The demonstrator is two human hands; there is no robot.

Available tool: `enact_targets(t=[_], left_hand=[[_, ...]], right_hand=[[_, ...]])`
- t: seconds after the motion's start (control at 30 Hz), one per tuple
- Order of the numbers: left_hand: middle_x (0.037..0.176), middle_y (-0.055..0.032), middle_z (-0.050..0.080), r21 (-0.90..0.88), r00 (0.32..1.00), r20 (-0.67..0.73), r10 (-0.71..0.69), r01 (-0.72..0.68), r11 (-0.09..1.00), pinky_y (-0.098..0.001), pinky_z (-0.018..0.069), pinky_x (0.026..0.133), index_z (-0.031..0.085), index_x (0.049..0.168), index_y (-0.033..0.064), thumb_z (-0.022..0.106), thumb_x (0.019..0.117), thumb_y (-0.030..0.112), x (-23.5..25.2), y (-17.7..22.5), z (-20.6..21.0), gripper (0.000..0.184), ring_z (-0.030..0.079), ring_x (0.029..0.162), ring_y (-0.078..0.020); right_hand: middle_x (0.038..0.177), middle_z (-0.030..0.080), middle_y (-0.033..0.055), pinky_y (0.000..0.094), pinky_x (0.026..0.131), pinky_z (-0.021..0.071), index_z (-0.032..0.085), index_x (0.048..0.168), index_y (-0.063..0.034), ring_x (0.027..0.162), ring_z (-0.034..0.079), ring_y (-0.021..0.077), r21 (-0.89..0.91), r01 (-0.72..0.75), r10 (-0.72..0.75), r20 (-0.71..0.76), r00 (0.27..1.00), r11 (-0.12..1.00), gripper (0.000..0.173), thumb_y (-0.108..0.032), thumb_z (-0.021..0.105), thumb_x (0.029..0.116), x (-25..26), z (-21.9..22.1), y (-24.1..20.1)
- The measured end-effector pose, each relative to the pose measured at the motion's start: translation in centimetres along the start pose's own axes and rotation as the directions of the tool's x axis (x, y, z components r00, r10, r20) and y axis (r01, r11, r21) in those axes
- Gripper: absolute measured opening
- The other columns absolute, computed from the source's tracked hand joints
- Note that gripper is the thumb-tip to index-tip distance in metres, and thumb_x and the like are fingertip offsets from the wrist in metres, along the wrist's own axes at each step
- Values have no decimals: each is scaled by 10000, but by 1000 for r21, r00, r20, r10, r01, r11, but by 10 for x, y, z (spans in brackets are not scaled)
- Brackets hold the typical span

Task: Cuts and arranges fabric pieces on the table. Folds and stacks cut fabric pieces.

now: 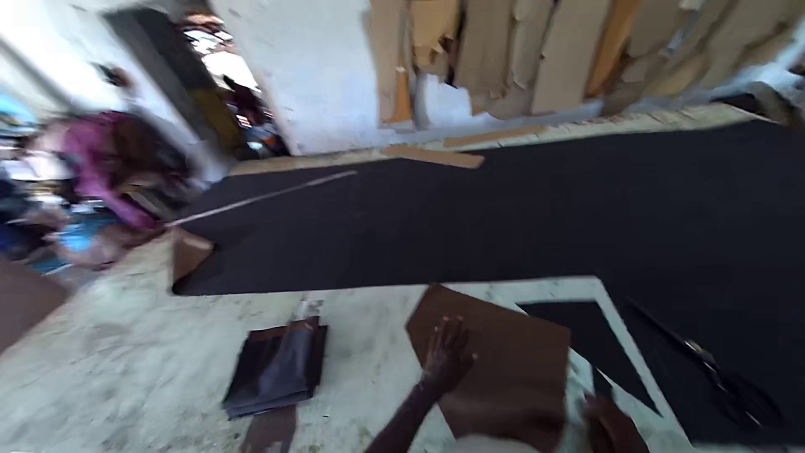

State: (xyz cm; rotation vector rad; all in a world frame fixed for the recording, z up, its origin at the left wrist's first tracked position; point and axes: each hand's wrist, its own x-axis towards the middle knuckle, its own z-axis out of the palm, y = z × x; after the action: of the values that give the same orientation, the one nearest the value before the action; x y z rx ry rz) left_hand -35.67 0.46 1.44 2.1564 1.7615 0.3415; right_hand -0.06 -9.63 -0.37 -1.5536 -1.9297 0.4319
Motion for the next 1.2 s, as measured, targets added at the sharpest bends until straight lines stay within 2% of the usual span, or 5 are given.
enact_targets(t=[0.17,0.33,0.6,0.87,1.2], left_hand=[[1683,-50,300,217,986,-101,130,-105,971,-649,145,1240,397,1592,207,288,1022,667,6,-6,49,741,196,1571,-340],[1673,-76,318,226,984,-123,125,-95,970,-638,154,1239,433,1575,201,259,1003,713,12,-14,54,787,228,1558,-365],[1698,-33,260,221,991,-69,115,-97,970,-601,110,1260,385,1597,221,269,1018,687,34,-24,44,753,155,1582,-320],[1714,-40,210,182,990,-60,128,-115,977,-592,91,1265,350,1613,205,280,1044,643,38,-21,33,721,109,1588,-339],[1695,-31,269,-7,974,-206,-98,99,995,-627,59,1267,471,1548,217,379,1032,606,7,38,63,653,107,1591,-309]], right_hand=[[1462,551,186,543,1143,412,647,1327,-41,1376,503,350,-88,-404,393,-122,912,911,449,-326,662,980,46,-18,39],[1422,564,243,591,1112,409,600,1370,7,1336,523,412,-223,-462,424,-196,884,859,716,-552,677,929,77,-14,67],[1034,723,200,668,833,520,708,1167,-64,981,690,405,-101,-617,624,69,778,780,286,-244,694,945,134,-31,71],[1019,670,166,457,689,624,587,1182,15,792,705,259,638,-484,585,64,808,599,234,-96,626,981,148,-59,2],[955,693,76,268,549,569,603,1210,-150,705,674,142,971,-146,238,98,966,191,215,-181,530,1009,180,-76,-165]])
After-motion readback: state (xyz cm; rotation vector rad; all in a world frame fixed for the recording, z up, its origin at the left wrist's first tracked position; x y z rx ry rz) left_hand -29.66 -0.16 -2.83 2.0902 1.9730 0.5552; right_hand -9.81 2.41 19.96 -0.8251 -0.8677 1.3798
